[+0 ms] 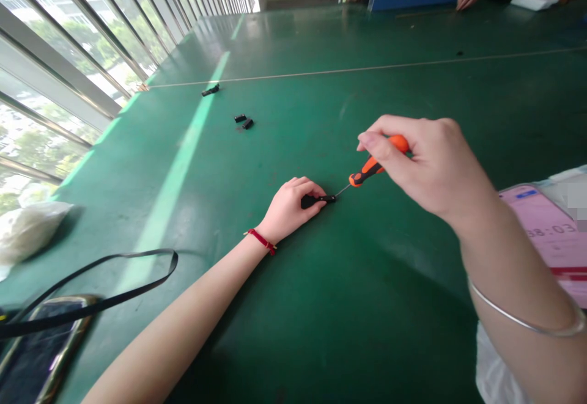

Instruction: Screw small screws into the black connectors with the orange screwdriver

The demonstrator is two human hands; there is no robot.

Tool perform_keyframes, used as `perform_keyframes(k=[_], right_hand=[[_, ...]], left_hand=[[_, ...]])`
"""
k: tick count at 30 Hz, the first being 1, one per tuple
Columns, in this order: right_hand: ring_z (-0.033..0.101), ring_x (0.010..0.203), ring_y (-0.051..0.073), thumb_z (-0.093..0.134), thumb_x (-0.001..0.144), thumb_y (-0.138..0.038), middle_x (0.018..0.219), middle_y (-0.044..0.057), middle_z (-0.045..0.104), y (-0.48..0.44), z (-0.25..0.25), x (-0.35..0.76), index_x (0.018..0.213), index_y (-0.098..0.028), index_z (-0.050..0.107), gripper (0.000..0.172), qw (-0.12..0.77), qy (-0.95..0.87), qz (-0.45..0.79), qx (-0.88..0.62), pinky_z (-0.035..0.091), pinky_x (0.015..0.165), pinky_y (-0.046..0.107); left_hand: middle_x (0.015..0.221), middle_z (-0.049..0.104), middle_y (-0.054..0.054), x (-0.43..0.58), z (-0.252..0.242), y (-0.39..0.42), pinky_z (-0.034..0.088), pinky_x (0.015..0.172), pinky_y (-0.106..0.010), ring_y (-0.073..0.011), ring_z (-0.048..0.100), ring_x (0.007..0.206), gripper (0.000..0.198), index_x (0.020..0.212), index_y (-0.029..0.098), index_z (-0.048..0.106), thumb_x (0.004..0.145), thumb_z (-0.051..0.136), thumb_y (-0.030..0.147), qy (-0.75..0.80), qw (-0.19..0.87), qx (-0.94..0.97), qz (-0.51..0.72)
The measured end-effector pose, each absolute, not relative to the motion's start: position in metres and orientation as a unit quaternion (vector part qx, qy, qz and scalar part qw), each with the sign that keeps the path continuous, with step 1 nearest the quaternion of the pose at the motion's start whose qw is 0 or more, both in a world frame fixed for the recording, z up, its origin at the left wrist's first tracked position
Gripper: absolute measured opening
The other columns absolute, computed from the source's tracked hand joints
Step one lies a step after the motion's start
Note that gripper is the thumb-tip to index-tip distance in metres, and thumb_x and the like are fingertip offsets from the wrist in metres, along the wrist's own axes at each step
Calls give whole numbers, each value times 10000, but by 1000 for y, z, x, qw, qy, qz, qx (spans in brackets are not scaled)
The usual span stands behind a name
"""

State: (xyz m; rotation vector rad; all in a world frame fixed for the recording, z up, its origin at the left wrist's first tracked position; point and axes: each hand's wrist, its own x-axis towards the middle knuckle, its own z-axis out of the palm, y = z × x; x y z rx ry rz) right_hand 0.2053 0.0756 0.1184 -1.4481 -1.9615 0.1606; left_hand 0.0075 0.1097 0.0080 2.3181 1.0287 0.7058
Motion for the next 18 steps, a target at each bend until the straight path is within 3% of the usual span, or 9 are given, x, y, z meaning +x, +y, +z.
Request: perform_keyframes(k=[2,4,9,11,13,18], right_hand=[[465,520,125,514,800,-324,596,-13,534,75,119,206,876,-200,617,178,352,-760,84,-540,325,542,278],[475,528,130,553,752,-290,621,-19,545,75,119,207,962,-204,585,229,351,-763,97,-534,335,551,281],[466,507,133,473,852,-429,573,1,547,74,120,207,763,-212,618,276,319,-756,57,-569,311,535,283],[507,561,144,531,817,-356,624,1,570,73,121,206,885,-211,617,182,320,-762,82,-557,333,558,278],[514,582,147,571,780,-324,659,-3,577,73,122,206,992,-210,590,241,316,-765,97,-553,347,575,279],[475,541,140,500,838,-404,603,5,539,73,122,206,801,-206,624,237,311,-760,75,-566,332,562,291]], left_hand=[[871,649,-22,7,8,110,453,786,-310,-169,568,836,83,871,185,635,821,587,231,378,250,853,259],[868,647,-22,7,7,110,453,783,-308,-167,566,833,84,869,183,635,823,586,233,376,249,853,261],[863,648,-19,7,6,110,453,779,-304,-165,570,831,82,869,183,637,817,592,227,375,246,854,263],[861,648,-17,7,6,110,452,777,-303,-162,570,826,82,871,181,636,817,592,224,373,245,855,264],[858,646,-15,7,5,110,451,776,-302,-159,569,822,79,869,178,636,816,594,219,371,242,856,267],[855,646,-13,7,6,110,451,778,-303,-158,569,820,77,872,182,636,814,594,210,370,242,856,268]])
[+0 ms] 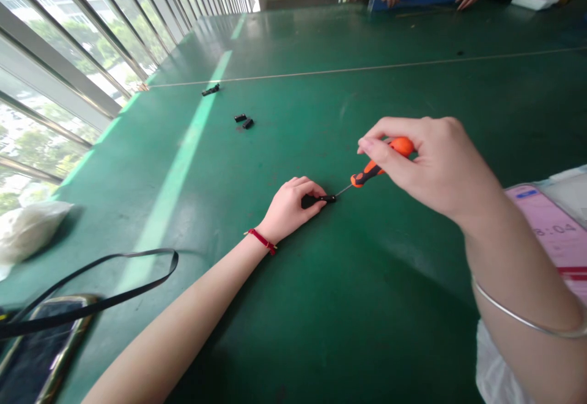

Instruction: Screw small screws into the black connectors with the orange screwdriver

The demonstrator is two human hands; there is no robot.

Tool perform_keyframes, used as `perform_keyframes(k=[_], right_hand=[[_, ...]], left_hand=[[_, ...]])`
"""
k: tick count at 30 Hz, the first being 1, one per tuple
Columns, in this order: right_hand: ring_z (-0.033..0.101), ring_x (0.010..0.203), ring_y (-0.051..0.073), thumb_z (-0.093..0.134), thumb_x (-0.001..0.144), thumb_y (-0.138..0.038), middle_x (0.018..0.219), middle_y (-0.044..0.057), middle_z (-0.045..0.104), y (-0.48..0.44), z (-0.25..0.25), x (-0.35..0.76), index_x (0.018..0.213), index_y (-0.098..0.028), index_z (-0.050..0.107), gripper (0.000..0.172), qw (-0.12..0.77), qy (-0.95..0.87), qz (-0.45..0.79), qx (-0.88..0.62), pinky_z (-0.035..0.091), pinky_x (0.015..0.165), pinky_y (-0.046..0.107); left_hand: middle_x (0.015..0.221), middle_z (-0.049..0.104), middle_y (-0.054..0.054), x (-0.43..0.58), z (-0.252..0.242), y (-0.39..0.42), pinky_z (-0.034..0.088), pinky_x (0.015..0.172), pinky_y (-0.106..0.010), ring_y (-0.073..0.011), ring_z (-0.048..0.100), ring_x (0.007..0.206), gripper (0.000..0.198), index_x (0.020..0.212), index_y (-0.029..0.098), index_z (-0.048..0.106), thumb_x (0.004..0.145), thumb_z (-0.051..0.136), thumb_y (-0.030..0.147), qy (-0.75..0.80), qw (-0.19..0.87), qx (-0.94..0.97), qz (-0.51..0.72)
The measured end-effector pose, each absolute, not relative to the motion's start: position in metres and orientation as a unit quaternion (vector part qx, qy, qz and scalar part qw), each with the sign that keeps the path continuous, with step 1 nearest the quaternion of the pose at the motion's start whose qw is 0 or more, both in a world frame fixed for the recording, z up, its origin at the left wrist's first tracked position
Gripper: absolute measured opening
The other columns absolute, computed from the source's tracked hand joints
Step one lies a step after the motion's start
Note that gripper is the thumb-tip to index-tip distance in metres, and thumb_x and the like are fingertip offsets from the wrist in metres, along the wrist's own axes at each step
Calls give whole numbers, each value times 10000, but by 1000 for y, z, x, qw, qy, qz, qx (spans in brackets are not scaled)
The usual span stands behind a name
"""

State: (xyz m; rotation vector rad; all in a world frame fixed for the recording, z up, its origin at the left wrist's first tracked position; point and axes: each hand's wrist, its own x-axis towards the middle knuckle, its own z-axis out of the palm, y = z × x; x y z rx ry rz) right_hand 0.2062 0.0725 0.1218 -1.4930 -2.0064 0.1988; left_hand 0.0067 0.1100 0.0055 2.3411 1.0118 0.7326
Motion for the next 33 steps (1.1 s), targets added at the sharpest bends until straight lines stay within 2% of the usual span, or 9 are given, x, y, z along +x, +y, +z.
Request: perform_keyframes(k=[4,8,12,16,21,25,27,30,33], right_hand=[[519,578,152,591,753,-312,663,-2,560,73,122,206,986,-202,588,258,327,-763,104,-549,361,577,290],[490,534,145,518,823,-379,610,6,550,73,122,206,825,-205,613,198,311,-759,76,-567,350,550,297],[549,616,166,592,741,-269,691,6,586,72,122,206,986,-209,572,253,324,-765,101,-547,389,589,295],[526,584,157,519,821,-360,665,19,579,73,121,207,804,-217,601,166,313,-757,75,-569,371,578,302],[545,618,157,601,742,-324,720,5,597,74,120,207,1018,-211,556,301,321,-775,108,-534,375,567,284],[463,522,121,544,807,-431,613,-14,565,74,119,207,815,-221,607,220,292,-767,94,-563,346,549,281],[466,531,122,577,782,-359,619,-20,557,73,118,206,880,-217,586,172,308,-766,110,-554,358,562,280],[513,585,139,622,721,-273,672,-21,571,74,118,206,999,-218,528,299,330,-760,121,-546,375,582,279],[490,545,138,553,801,-389,628,-14,555,76,117,207,863,-227,567,174,323,-751,96,-568,341,541,284]], left_hand=[[853,646,-16,7,6,110,454,771,-304,-161,568,819,71,860,178,634,811,596,212,372,241,855,269],[854,648,-17,7,6,110,454,775,-304,-160,570,820,78,868,176,638,810,598,211,370,240,856,270],[853,648,-16,7,6,110,454,768,-301,-160,570,818,75,863,179,638,812,598,218,372,237,856,269],[859,648,-16,7,5,110,454,775,-303,-159,571,823,81,873,180,635,814,595,218,370,238,857,267],[864,651,-19,7,5,110,456,778,-309,-166,574,831,80,869,182,635,814,590,218,374,240,856,264],[859,651,-14,7,6,110,453,781,-308,-160,572,823,68,859,181,633,812,595,213,371,241,856,267],[859,650,-14,7,6,110,453,779,-307,-159,571,822,70,862,180,632,813,597,215,371,240,856,268],[863,649,-16,6,6,110,454,779,-309,-162,570,825,78,873,183,633,816,593,216,371,241,856,266],[864,648,-19,6,6,110,456,780,-309,-163,570,827,76,868,183,634,817,591,220,372,241,856,265]])
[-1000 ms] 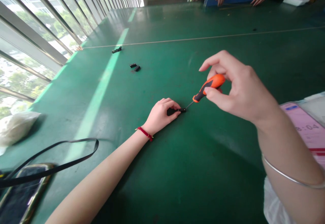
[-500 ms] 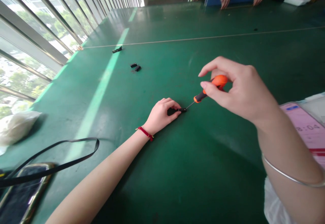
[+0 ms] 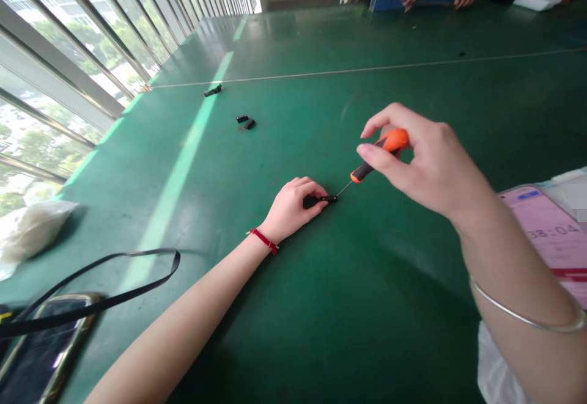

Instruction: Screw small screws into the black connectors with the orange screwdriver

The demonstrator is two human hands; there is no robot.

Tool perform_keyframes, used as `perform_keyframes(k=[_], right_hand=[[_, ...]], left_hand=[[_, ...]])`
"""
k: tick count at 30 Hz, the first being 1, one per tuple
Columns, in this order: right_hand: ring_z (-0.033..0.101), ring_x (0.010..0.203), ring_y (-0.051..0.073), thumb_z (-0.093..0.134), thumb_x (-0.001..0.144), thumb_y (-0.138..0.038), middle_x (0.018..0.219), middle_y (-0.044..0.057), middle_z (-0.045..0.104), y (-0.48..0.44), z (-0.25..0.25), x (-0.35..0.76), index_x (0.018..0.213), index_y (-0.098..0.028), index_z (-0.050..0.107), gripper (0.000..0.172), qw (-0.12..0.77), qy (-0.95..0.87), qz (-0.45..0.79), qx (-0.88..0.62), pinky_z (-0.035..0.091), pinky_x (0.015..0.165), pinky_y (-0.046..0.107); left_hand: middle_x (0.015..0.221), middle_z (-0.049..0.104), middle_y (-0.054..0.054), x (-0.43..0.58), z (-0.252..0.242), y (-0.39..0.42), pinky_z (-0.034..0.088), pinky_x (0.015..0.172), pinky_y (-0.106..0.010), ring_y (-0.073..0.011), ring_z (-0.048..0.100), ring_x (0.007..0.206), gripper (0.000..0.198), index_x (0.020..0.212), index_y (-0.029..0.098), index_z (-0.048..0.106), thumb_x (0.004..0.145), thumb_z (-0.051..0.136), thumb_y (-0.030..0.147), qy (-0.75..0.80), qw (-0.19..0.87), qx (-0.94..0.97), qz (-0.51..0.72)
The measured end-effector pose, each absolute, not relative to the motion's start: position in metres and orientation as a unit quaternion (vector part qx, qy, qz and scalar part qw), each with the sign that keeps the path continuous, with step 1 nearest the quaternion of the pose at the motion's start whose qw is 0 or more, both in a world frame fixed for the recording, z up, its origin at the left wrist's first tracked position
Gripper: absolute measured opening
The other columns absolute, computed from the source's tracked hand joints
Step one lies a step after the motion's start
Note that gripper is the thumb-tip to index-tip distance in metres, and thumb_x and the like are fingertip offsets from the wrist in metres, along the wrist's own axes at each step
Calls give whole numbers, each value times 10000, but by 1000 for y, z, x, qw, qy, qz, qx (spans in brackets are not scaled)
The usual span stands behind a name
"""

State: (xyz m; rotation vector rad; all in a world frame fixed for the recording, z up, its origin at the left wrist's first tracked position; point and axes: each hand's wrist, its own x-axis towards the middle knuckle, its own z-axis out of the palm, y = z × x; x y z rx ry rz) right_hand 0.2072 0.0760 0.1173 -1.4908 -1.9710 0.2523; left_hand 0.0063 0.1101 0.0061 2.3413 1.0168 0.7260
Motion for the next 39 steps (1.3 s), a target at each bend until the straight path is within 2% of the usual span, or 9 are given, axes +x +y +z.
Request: perform_keyframes(k=[7,12,17,22,26,31,33,36,39], right_hand=[[537,639,164,597,755,-278,701,3,595,77,117,208,957,-216,548,217,343,-754,133,-543,386,588,289],[521,598,162,537,819,-408,664,18,593,77,116,208,756,-221,591,205,345,-750,96,-556,365,564,300],[528,617,161,604,735,-294,686,-7,580,78,116,207,981,-227,557,258,343,-757,118,-544,387,592,293],[471,536,129,526,811,-388,617,-6,553,78,119,207,795,-211,592,190,327,-750,89,-568,324,534,273],[480,562,131,574,738,-278,650,-28,549,75,124,204,990,-217,568,260,323,-757,92,-561,346,567,267],[455,527,135,496,824,-394,567,-8,524,72,127,201,768,-219,608,215,309,-757,55,-573,305,537,274],[472,539,137,516,813,-371,596,-5,555,73,126,201,837,-226,617,178,315,-761,60,-563,314,540,271],[489,549,134,551,794,-361,648,-7,589,75,126,202,951,-227,602,212,323,-771,82,-543,324,534,259],[433,485,115,467,858,-416,583,-7,559,78,128,203,816,-210,615,257,309,-774,100,-544,297,496,256]], left_hand=[[861,651,-19,6,7,109,458,776,-307,-163,571,821,86,874,181,637,814,584,214,376,241,855,262],[869,653,-21,6,8,109,461,788,-317,-168,577,833,95,879,187,640,818,580,226,378,242,856,255],[869,649,-22,6,8,109,462,786,-313,-168,574,835,95,880,185,640,816,582,224,380,238,856,256],[858,650,-18,6,9,108,458,791,-313,-165,572,827,87,869,183,638,811,588,224,379,236,856,259],[851,647,-17,5,9,107,461,797,-308,-161,574,823,94,864,178,638,815,589,242,376,237,856,266],[916,657,-34,5,11,103,465,838,-328,-182,582,880,200,977,180,634,818,591,294,382,208,865,251],[1076,642,-78,6,12,100,409,962,-399,-232,563,1030,411,1151,169,585,814,600,402,395,148,872,247],[1406,437,-165,7,13,95,126,1127,-537,-344,336,1333,779,1388,144,394,786,549,613,417,40,872,251],[1531,212,-190,7,10,93,-14,1124,-567,-374,128,1423,903,1461,129,262,792,438,709,436,-9,866,243]])
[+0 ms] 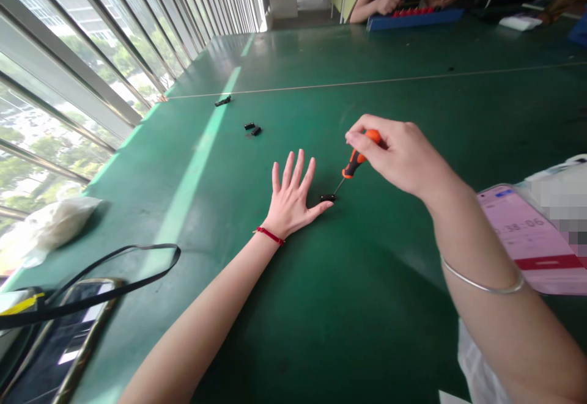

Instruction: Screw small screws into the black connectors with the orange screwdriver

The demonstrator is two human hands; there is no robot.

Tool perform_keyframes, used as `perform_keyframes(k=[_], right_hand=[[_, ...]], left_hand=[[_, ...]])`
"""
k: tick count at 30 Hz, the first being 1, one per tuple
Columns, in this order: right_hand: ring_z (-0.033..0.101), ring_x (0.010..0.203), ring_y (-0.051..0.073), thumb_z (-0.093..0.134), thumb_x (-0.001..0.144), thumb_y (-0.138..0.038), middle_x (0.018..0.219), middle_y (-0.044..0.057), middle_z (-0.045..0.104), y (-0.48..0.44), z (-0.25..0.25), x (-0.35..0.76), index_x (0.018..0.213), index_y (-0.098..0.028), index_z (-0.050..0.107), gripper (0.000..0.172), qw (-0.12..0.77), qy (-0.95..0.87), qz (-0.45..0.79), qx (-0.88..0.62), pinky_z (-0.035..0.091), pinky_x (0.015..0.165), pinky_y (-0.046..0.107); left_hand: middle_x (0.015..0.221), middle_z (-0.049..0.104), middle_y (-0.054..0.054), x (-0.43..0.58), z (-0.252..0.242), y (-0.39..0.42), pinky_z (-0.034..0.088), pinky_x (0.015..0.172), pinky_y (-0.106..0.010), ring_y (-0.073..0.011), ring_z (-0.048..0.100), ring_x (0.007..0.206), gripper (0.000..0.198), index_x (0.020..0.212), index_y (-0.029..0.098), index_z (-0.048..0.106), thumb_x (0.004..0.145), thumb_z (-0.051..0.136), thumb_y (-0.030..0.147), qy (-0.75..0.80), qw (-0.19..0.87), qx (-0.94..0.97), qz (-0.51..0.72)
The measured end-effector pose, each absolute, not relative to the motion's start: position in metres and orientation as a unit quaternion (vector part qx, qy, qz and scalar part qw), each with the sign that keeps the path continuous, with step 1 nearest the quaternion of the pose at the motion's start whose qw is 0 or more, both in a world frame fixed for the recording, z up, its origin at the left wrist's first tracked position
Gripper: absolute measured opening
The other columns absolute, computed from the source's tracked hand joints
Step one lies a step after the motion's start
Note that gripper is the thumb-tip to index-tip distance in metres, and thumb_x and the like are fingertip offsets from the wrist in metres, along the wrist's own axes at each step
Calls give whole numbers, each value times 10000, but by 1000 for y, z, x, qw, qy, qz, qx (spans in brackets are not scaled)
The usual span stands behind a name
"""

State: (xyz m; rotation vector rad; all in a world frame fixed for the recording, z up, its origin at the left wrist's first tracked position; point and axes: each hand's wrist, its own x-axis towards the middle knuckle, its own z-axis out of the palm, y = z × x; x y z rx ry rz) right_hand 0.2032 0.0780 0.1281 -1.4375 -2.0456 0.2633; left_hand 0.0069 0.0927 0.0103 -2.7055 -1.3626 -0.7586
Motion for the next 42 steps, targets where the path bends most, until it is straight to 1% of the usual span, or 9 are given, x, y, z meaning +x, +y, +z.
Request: perform_keyframes(k=[7,12,16,22,27,29,32,36,42], right_hand=[[439,499,108,545,810,-354,625,-15,582,81,133,203,872,-225,626,165,305,-776,90,-545,308,505,253],[469,494,125,443,879,-449,583,11,577,80,131,205,746,-202,635,340,318,-760,107,-556,331,515,277],[517,543,146,531,818,-339,603,-12,564,79,131,207,943,-228,626,193,339,-755,118,-548,363,541,280],[454,488,133,465,862,-419,527,-15,531,74,133,202,776,-231,637,269,288,-778,70,-554,327,564,284],[484,529,146,549,793,-313,587,-29,556,74,132,200,975,-243,618,207,303,-779,73,-544,337,589,286],[492,536,150,552,792,-330,587,-27,559,75,131,201,947,-247,617,187,302,-778,77,-545,335,581,286],[479,514,145,493,838,-371,545,-19,536,75,130,203,803,-239,622,188,295,-776,72,-554,325,566,289],[513,554,149,554,784,-301,602,-28,554,74,129,204,976,-234,587,206,293,-775,83,-554,344,573,282],[424,463,117,477,861,-364,519,-29,495,74,128,205,807,-215,616,211,286,-775,53,-562,300,533,272]], left_hand=[[1542,145,-209,7,4,89,-78,1088,-620,-387,67,1432,968,1480,136,220,767,361,776,-484,35,-841,-238],[1545,137,-207,5,4,86,-80,1073,-644,-400,66,1427,969,1478,164,240,748,385,785,-493,26,-836,-240],[1543,114,-226,4,7,86,-86,1056,-660,-421,40,1422,983,1477,157,236,742,385,792,-492,18,-832,-257],[1501,216,-212,-4,16,88,131,1082,-605,-438,161,1394,1015,1423,206,320,643,461,839,-428,-7,-846,-318],[1215,510,-160,-12,10,89,447,879,-394,-274,562,1039,780,1222,210,476,696,456,786,-362,-26,-845,-394],[956,585,-101,-13,9,89,461,680,-306,-186,576,781,600,1092,189,508,776,443,695,-394,-21,-820,-414],[584,461,20,-12,10,91,324,517,-236,-97,415,502,338,721,199,480,859,472,507,-441,9,-808,-392],[437,287,40,-14,16,95,202,495,-247,-82,293,424,445,518,174,316,920,413,336,-484,19,-809,-332],[551,556,-34,-17,25,94,350,627,-291,-168,548,581,379,651,186,574,890,428,442,-558,80,-794,-229]])
